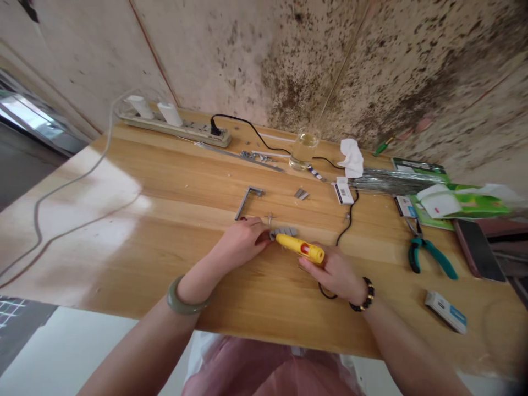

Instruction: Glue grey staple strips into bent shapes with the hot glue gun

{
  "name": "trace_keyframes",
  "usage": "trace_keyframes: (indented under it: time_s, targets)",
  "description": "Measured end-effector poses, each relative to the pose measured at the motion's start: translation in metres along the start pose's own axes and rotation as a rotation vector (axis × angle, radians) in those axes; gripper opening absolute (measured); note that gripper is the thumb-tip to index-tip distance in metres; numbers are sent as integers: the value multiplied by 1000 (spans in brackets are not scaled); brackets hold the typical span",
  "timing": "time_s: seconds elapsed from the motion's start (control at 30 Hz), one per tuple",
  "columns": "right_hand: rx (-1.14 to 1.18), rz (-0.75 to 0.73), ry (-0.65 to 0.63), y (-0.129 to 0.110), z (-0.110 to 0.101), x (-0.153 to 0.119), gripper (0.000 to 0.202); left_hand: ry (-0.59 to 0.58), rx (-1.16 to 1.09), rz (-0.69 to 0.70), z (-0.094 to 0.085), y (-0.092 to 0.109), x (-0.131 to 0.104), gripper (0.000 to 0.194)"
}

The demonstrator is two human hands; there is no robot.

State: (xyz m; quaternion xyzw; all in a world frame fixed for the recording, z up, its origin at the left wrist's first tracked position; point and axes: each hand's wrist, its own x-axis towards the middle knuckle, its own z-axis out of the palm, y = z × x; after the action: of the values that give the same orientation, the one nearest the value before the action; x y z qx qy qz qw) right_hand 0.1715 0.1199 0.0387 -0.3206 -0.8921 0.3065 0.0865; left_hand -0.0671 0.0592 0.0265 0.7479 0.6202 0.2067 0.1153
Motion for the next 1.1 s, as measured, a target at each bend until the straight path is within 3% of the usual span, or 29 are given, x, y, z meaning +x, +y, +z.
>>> trace_keyframes:
  time_s: [0.67,1.1]
  targets:
    - [-3,-14,34,-1,4,2,24,-2,-26,-28,1,0,0,13]
    - [28,10,-29,-1,-3,-4,24,-6,-13,-20,-1,-1,1,13]
